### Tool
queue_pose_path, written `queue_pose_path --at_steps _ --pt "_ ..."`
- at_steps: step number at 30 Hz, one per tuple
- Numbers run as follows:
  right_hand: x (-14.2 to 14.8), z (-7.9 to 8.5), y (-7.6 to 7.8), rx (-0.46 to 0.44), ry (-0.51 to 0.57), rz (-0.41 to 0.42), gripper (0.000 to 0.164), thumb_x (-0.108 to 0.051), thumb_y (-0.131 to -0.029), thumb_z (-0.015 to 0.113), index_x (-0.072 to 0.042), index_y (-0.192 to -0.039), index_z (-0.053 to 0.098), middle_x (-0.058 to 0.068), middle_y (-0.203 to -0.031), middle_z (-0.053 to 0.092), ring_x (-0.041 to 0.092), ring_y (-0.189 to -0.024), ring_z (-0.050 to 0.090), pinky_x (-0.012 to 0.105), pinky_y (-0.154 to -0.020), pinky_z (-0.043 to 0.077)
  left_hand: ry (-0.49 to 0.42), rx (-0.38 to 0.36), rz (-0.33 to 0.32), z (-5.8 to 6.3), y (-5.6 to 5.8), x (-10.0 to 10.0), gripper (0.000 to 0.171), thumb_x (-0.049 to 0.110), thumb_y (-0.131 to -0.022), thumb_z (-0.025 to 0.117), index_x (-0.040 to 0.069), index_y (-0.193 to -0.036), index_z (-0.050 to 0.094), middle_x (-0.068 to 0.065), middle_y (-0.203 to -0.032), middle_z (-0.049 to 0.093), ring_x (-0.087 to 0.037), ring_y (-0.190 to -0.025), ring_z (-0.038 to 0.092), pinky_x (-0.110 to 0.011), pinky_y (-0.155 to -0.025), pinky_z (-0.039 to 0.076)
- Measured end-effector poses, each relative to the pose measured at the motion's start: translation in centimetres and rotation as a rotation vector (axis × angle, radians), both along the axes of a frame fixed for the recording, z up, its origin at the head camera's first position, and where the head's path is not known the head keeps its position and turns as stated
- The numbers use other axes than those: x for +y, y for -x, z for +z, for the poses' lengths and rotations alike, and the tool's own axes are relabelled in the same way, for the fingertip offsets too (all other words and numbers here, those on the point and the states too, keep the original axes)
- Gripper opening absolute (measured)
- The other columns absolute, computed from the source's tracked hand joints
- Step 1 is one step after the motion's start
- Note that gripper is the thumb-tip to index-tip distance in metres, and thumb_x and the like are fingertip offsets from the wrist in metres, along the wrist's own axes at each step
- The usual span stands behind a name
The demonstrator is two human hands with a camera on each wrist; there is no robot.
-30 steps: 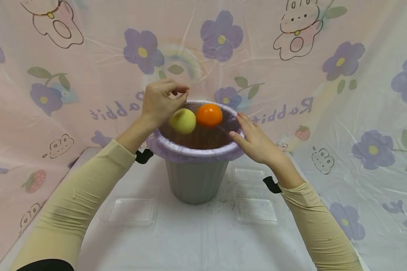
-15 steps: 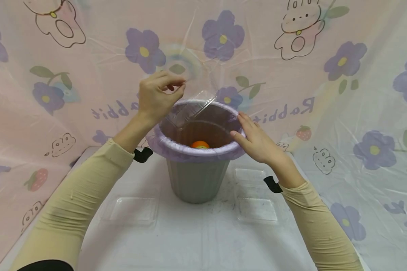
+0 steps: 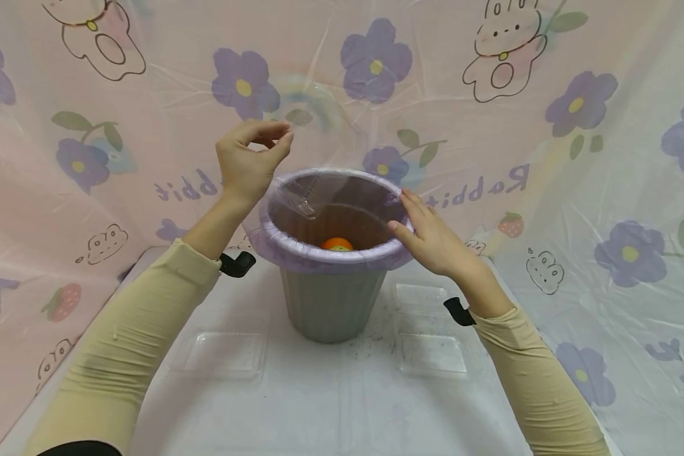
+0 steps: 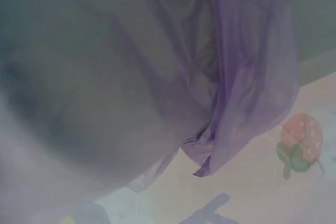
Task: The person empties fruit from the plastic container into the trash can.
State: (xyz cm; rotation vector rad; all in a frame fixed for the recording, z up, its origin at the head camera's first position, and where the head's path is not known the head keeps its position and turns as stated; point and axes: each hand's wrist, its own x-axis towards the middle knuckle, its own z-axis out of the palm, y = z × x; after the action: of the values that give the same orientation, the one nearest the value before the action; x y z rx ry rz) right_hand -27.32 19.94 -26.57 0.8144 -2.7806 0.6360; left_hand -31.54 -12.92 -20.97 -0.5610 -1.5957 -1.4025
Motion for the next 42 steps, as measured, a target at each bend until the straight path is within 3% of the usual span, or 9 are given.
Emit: queue_pose_path --at_steps 5,9,12,24,42 --pt "0.0 0.0 0.0 0.007 -0.002 0.0 0.085 -0.058 -0.11 0.033 0.006 -0.163 0.016 0.02 -0.173 0.011 0.038 -0.16 0.008 0.057 -0.128 0.006 -0.1 -0.1 -0.012 0.0 -0.2 -0.4 0.01 0.007 -0.087 0.082 0.004 -0.096 0.084 0.008 -0.088 0.078 -0.01 -0.076 0.066 -0.018 -0.066 0.051" --pt "0.0 -0.1 0.1 0.006 0.005 0.002 0.084 -0.057 -0.11 0.034 0.006 -0.163 0.016 0.02 -0.173 0.011 0.038 -0.16 0.008 0.057 -0.128 0.005 -0.222 -0.171 -0.1 0.0 -0.3 -0.8 0.009 0.004 -0.086 0.083 0.006 -0.095 0.083 0.007 -0.085 0.077 -0.011 -0.072 0.066 -0.017 -0.065 0.056" --pt "0.0 -0.1 0.1 0.003 0.011 0.004 0.083 -0.056 -0.11 0.034 0.006 -0.163 0.016 0.02 -0.173 0.01 0.037 -0.16 0.008 0.057 -0.129 0.005 -0.319 -0.188 -0.175 -0.1 -0.1 -1.2 0.009 0.0 -0.085 0.083 0.005 -0.093 0.083 0.001 -0.083 0.076 -0.012 -0.068 0.065 -0.02 -0.063 0.06" --pt "0.1 -0.1 0.1 -0.004 0.014 0.004 0.084 -0.057 -0.11 0.033 0.005 -0.164 0.015 0.018 -0.173 0.01 0.035 -0.16 0.006 0.056 -0.129 0.005 -0.599 -0.258 -0.337 0.0 -0.4 -2.5 0.012 -0.007 -0.083 0.083 0.001 -0.091 0.081 -0.007 -0.083 0.069 -0.012 -0.071 0.063 -0.028 -0.057 0.062" --pt "0.1 -0.1 0.1 0.001 0.014 0.006 0.082 -0.055 -0.11 0.034 0.005 -0.163 0.015 0.019 -0.173 0.01 0.037 -0.16 0.008 0.059 -0.128 0.008 -0.743 -0.29 -0.389 -0.9 -0.9 -6.6 0.018 -0.004 -0.083 0.084 -0.002 -0.099 0.077 -0.007 -0.095 0.068 -0.012 -0.069 0.055 -0.038 -0.061 0.064"
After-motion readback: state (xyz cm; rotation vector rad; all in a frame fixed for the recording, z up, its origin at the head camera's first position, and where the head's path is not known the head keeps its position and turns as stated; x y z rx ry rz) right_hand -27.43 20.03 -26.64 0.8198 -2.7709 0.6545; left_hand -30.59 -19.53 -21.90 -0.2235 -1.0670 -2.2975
